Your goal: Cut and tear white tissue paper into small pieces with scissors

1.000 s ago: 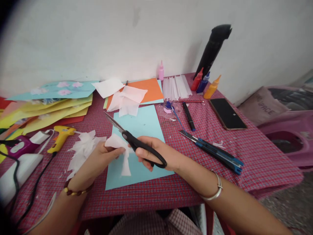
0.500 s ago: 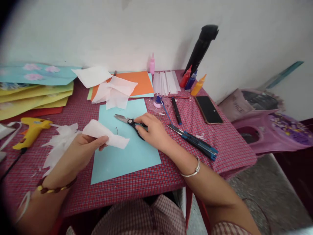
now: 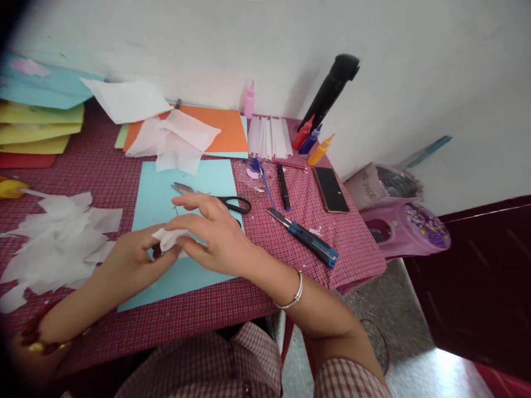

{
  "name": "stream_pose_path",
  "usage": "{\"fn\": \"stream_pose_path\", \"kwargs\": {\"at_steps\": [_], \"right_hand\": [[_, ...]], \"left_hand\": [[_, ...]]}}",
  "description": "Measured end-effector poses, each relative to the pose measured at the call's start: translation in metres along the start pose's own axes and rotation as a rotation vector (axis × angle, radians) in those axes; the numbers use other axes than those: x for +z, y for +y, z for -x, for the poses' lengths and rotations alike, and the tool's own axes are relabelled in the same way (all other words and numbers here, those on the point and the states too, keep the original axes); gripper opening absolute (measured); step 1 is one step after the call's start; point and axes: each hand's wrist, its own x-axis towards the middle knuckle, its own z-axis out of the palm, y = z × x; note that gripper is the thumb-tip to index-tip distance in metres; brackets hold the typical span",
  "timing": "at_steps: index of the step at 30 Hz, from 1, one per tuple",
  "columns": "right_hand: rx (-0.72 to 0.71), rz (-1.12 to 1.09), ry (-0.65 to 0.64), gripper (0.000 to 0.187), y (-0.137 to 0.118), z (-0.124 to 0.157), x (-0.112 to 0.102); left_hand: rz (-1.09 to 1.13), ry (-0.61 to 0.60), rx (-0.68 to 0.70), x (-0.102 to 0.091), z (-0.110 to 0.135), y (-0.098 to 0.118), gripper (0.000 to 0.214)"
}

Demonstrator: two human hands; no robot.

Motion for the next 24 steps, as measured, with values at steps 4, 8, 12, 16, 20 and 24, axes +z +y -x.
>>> {"fn": "stream_pose_path", "kwargs": {"at_steps": [4, 8, 12, 16, 20, 24], "right_hand": [[0.025, -0.029, -0.036, 0.015, 0.0, 0.001, 0.0], [0.036, -0.075, -0.014, 0.01, 0.002, 0.002, -0.001], [0.065, -0.087, -0.032, 0.007, 0.003, 0.002, -0.002], [0.083, -0.137, -0.073, 0.007, 0.0, 0.001, -0.001], [0.222, -0.247, 0.012, 0.005, -0.003, -0.001, -0.004], [0.564, -0.423, 0.29, 0.007, 0.003, -0.001, -0.009]], "left_hand": [[0.097, -0.044, -0.055, -0.001, -0.001, 0.003, 0.009], [0.403, -0.166, -0.156, -0.007, -0.004, 0.0, 0.01], [0.755, -0.18, -0.197, -0.012, -0.007, -0.006, 0.019], [0.713, -0.086, -0.31, -0.011, -0.01, -0.004, 0.026], [0.521, 0.031, -0.365, -0.018, -0.011, -0.005, 0.025], [0.349, 0.157, -0.409, -0.027, -0.011, -0.016, 0.022]]}}
